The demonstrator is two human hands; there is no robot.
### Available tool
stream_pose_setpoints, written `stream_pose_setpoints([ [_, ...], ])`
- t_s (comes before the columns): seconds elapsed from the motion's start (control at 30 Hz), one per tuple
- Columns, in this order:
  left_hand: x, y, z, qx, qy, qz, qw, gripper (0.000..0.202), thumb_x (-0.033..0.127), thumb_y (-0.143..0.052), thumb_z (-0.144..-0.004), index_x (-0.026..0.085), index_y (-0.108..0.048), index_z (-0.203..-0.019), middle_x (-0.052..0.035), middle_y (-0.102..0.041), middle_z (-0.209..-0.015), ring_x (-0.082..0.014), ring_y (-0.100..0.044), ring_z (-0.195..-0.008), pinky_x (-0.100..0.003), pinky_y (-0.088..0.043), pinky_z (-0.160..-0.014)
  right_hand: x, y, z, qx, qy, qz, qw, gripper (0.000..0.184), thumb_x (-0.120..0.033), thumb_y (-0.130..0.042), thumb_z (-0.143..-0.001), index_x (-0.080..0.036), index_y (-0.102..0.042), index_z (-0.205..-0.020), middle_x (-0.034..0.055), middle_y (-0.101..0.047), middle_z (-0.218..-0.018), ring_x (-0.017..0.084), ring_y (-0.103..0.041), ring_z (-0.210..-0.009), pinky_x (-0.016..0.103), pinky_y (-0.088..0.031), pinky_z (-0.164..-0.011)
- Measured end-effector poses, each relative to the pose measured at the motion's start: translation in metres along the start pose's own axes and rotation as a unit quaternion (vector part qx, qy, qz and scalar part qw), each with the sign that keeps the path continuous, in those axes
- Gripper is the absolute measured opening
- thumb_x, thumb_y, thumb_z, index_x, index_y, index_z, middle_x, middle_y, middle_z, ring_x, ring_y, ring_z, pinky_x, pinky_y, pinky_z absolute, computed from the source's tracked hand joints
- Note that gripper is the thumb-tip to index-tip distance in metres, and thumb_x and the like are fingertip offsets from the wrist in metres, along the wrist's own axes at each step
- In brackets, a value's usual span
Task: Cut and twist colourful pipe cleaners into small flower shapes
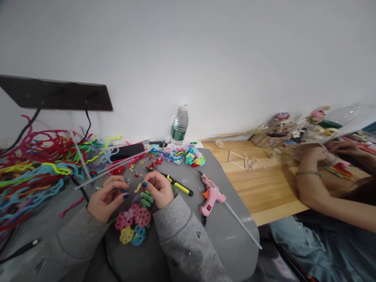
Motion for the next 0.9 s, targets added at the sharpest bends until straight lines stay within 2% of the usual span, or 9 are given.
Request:
stream_pose_setpoints([
  [0.13,-0.013,-0.011,0.002,-0.025,0.051,0.059,0.997,0.013,0.031,-0.066,-0.073,0.018,-0.069,-0.072,-0.0083,-0.058,-0.086,-0.0196,-0.059,-0.078,-0.025,-0.048,-0.056,-0.017,-0.006,0.001,-0.002,0.058,0.05,0.997,0.022,-0.04,-0.067,-0.075,-0.02,-0.058,-0.075,0.0029,-0.057,-0.072,0.014,-0.055,-0.062,0.027,-0.047,-0.057],
  [0.23,-0.019,-0.012,0.003,-0.016,0.076,0.086,0.993,0.021,0.037,-0.065,-0.074,0.017,-0.07,-0.068,-0.0095,-0.059,-0.086,-0.02,-0.059,-0.079,-0.029,-0.049,-0.065,-0.027,-0.014,0.002,-0.025,0.1,0.079,0.992,0.018,-0.037,-0.064,-0.078,-0.02,-0.059,-0.075,0.0048,-0.058,-0.073,0.017,-0.056,-0.069,0.031,-0.047,-0.062],
  [0.43,-0.035,-0.01,0.005,0.006,0.133,0.147,0.98,0.037,0.052,-0.065,-0.07,0.015,-0.069,-0.064,-0.0105,-0.06,-0.084,-0.0223,-0.06,-0.086,-0.032,-0.05,-0.075,-0.023,-0.023,0.003,-0.069,0.078,0.086,0.991,0.02,-0.04,-0.063,-0.079,-0.02,-0.058,-0.076,0.0061,-0.058,-0.076,0.019,-0.055,-0.073,0.034,-0.046,-0.068],
  [0.57,-0.031,-0.014,0.003,-0.022,0.111,0.136,0.984,0.037,0.052,-0.063,-0.073,0.015,-0.069,-0.065,-0.0105,-0.06,-0.083,-0.0223,-0.06,-0.084,-0.034,-0.048,-0.078,-0.024,-0.023,0.003,-0.072,0.08,0.073,0.992,0.02,-0.039,-0.062,-0.079,-0.02,-0.057,-0.077,0.0057,-0.057,-0.076,0.018,-0.055,-0.073,0.033,-0.045,-0.068],
  [0.73,-0.01,-0.018,0.001,-0.063,0.044,0.043,0.996,0.028,0.044,-0.064,-0.074,0.017,-0.07,-0.064,-0.0089,-0.054,-0.084,-0.0221,-0.057,-0.084,-0.033,-0.048,-0.072,-0.021,-0.024,0.004,-0.087,0.068,0.077,0.991,0.022,-0.041,-0.061,-0.081,-0.019,-0.057,-0.078,0.0048,-0.056,-0.076,0.017,-0.054,-0.071,0.032,-0.045,-0.068],
  [0.83,-0.004,-0.019,0.001,-0.068,0.03,0.013,0.997,0.022,0.038,-0.065,-0.073,0.018,-0.07,-0.064,-0.0064,-0.052,-0.082,-0.0194,-0.055,-0.078,-0.03,-0.048,-0.068,-0.014,-0.025,0.004,-0.091,0.036,0.084,0.992,0.025,-0.043,-0.062,-0.079,-0.019,-0.056,-0.077,0.0024,-0.054,-0.072,0.014,-0.053,-0.065,0.028,-0.046,-0.061],
  [0.9,-0.005,-0.018,0.002,-0.058,0.044,0.019,0.997,0.022,0.037,-0.064,-0.075,0.018,-0.069,-0.065,-0.0051,-0.052,-0.078,-0.018,-0.055,-0.074,-0.03,-0.047,-0.068,-0.009,-0.024,0.005,-0.084,0.005,0.061,0.995,0.029,-0.046,-0.063,-0.078,-0.019,-0.053,-0.078,0.0009,-0.053,-0.07,0.012,-0.053,-0.057,0.026,-0.045,-0.054],
])
Point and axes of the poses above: each hand's wrist, its own z-axis away from the middle knuckle, its own y-axis out of the back of the hand, x = y × z, the point moved 10 cm from there along -z, towards the middle knuckle
